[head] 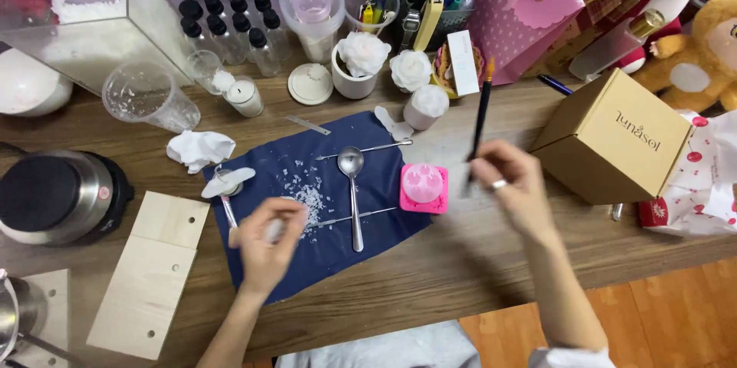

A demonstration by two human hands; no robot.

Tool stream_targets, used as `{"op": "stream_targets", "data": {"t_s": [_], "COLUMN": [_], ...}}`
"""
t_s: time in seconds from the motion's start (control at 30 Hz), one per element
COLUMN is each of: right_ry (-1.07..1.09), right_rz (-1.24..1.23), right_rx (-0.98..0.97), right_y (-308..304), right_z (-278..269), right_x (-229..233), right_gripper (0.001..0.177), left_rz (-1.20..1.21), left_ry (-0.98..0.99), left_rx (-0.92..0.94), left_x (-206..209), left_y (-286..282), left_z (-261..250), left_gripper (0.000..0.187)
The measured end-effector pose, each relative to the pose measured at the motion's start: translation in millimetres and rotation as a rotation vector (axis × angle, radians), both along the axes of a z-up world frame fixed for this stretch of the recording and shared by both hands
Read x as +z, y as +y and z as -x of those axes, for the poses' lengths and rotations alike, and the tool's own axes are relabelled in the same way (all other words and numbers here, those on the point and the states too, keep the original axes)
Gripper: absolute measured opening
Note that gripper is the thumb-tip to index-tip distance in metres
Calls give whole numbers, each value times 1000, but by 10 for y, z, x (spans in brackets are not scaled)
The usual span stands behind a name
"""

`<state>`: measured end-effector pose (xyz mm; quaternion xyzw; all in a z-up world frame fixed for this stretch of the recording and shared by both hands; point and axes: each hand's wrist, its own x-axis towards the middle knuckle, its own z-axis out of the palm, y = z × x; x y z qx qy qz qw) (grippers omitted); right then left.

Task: Refining and detailing small wax features using a spoon, brush, and small melting pot at a workstation.

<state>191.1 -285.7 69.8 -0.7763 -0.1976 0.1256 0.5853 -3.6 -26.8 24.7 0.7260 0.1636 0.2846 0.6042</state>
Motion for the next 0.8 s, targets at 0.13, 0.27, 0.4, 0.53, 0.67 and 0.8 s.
{"op": "stream_targets", "data": {"t_s": [0.13,0.27,0.4,0.53,0.67,0.8], "right_ry": [168,6,-246,-310,59,550], "right_rz": [-314,-359,-213,-196,-328,-294], "right_rx": [275,727,952,1057,1184,997], "right_y": [660,1209,1436,1506,1586,1611], "right_z": [416,450,446,507,524,610], "right_x": [-15,25,381,333,123,-169], "right_gripper": [9,12,16,20,20,19], "left_rz": [22,107,169,257,346,244], "left_ry": [-57,-134,-179,-208,-260,-303], "left_rx": [-165,-171,-87,-29,-93,-38], "left_x": [194,73,-141,-277,-199,-148], "left_y": [-176,-67,138,233,264,323], "left_z": [-162,-121,-35,-34,3,50], "left_gripper": [8,13,13,24,20,13]}}
